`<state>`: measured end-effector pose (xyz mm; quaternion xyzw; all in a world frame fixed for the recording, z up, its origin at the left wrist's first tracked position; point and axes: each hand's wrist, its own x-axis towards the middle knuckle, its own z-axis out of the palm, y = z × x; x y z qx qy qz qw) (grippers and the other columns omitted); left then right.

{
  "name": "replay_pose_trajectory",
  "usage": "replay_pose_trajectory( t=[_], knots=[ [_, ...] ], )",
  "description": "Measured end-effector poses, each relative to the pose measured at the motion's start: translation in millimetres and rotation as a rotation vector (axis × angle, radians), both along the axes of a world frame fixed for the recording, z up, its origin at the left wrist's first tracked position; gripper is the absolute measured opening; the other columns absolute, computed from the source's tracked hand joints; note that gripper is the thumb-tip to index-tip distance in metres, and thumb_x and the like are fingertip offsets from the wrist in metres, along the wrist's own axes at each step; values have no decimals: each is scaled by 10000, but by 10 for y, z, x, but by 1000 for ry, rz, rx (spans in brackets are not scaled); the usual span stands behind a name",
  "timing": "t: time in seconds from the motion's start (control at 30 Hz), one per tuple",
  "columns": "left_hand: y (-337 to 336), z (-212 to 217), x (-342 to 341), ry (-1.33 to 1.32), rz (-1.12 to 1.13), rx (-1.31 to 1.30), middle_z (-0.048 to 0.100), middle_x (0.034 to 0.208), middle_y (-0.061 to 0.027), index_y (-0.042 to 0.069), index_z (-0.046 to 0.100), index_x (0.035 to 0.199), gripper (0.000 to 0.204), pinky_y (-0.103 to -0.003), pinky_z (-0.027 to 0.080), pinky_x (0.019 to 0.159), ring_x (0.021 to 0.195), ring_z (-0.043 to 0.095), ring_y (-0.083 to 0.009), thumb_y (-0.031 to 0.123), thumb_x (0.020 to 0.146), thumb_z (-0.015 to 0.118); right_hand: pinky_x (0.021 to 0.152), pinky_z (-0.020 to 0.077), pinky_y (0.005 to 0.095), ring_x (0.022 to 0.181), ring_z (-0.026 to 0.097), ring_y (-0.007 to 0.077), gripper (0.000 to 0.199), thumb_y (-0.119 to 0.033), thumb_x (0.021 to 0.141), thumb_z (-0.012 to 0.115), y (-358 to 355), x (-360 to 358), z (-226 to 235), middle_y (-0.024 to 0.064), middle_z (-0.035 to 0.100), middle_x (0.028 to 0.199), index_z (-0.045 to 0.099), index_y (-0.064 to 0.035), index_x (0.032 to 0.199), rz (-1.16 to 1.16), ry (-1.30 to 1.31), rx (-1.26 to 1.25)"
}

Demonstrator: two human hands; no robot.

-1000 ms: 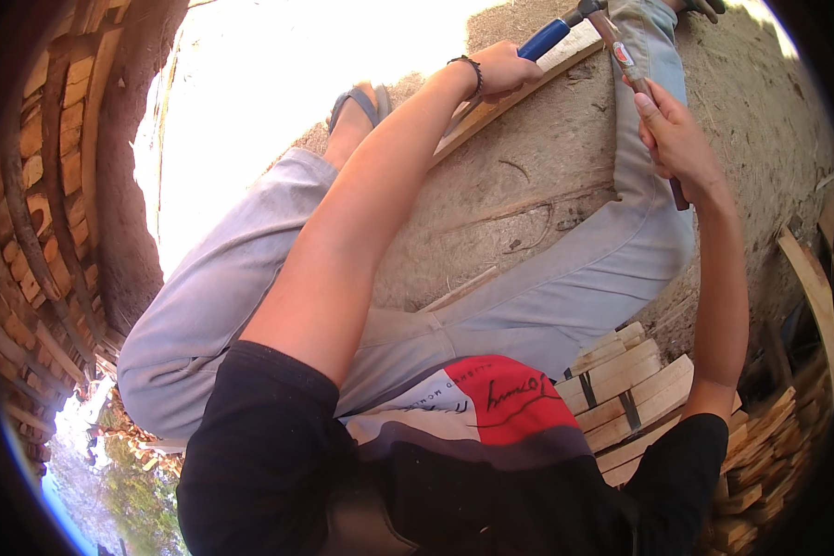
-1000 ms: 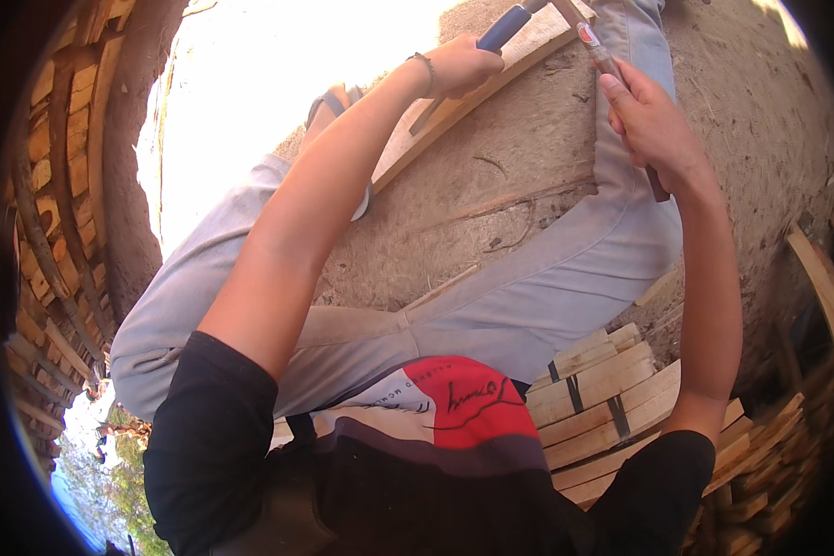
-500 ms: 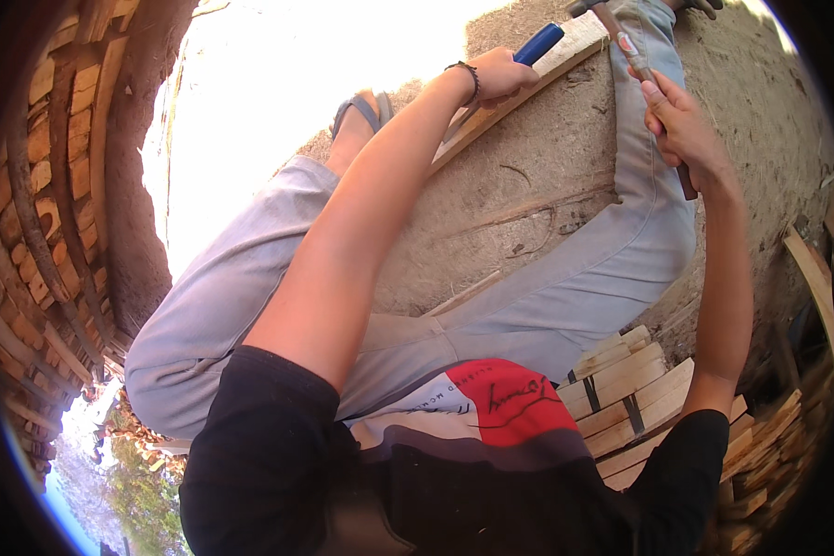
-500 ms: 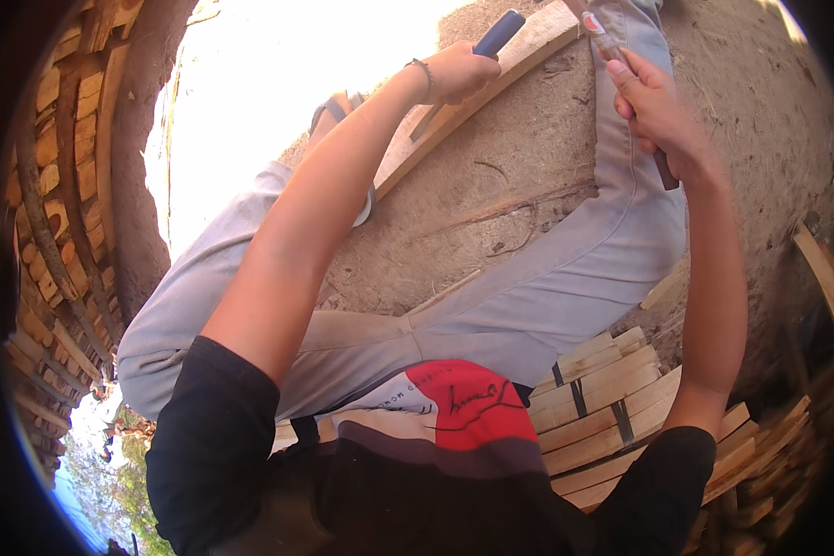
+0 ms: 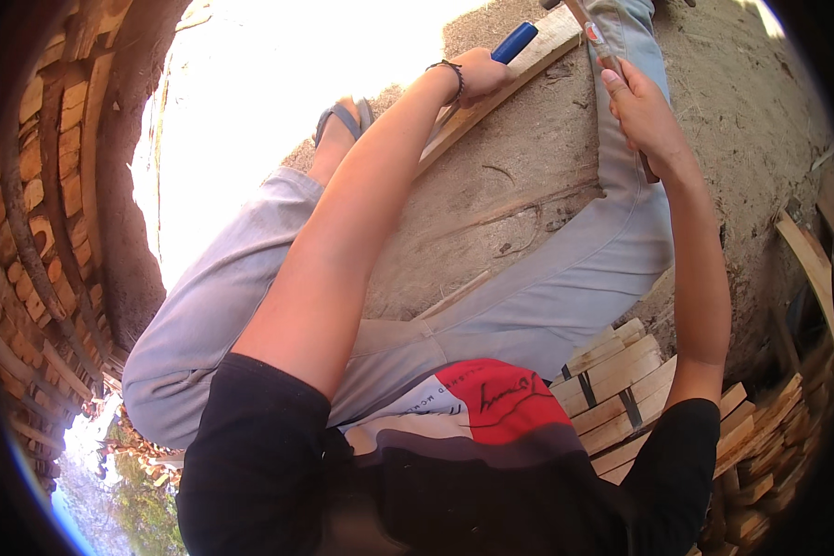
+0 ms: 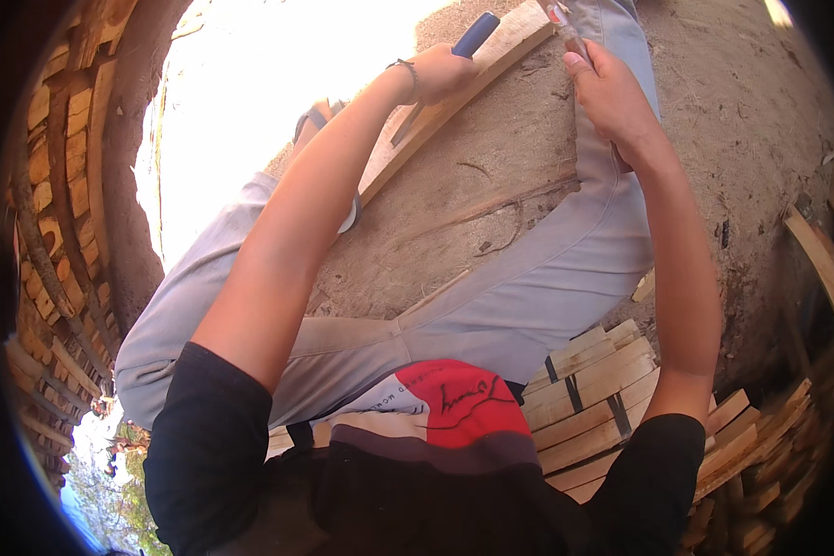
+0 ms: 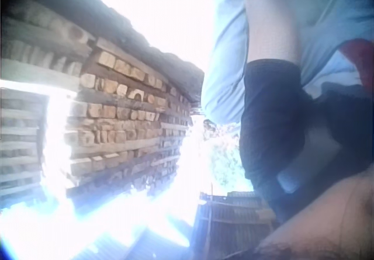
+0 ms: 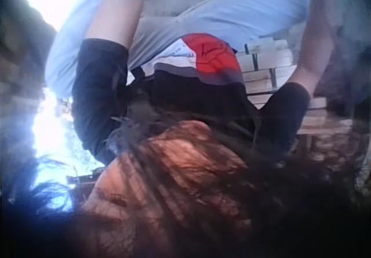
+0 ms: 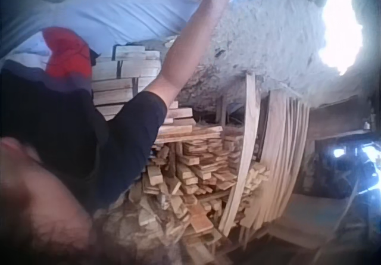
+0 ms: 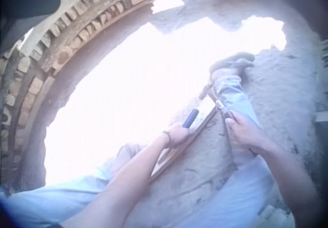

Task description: The person carves a piece of wood using a hammer and a chisel while sitting on the ground.

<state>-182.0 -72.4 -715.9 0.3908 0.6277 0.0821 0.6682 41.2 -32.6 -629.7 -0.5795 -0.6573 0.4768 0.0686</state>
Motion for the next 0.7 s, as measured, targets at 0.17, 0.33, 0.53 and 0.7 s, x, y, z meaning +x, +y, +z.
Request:
replay_pose_trajectory(
  t=[0.17, 0.33, 0.53, 0.7],
  knots=[
    [-102, 37, -132, -59, 98, 88, 385, 569, 44, 115, 462, 692, 247, -247, 290, 428, 467, 341, -60, 258, 881, 533, 403, 299, 198, 489, 321, 12, 334, -288, 1009, 453, -67, 7, 213, -53, 430, 682, 515, -100, 1279, -281, 145, -190],
    [-539, 277, -716, -584, 911, 337, 287, 520, 75, 196, 318, 635, 372, -237, 180, 398, 417, 223, -53, 208, 915, 562, 391, 286, 185, 464, 311, 4, 340, -290, 1010, 461, -456, 68, 235, -63, 407, 661, 510, -99, 1287, -345, 174, -164],
    [-1105, 650, -1067, -682, 1732, 710, 411, 621, 9, 143, 447, 835, 375, -254, 322, 480, 522, 378, -100, 481, 911, 590, 374, 288, 178, 448, 314, -2, 350, -310, 1015, 453, -812, -27, 115, -64, 394, 639, 497, -91, 1285, -476, 339, -235],
    [-1459, 734, -891, -797, 1658, 681, 472, 821, -10, 130, 500, 1018, 414, -302, 344, 627, 701, 427, -147, 488, 861, 638, 379, 298, 171, 448, 320, -3, 363, -339, 1011, 456, -988, -374, 228, -71, 386, 623, 495, -99, 1281, -343, 354, -333]
  ],
)
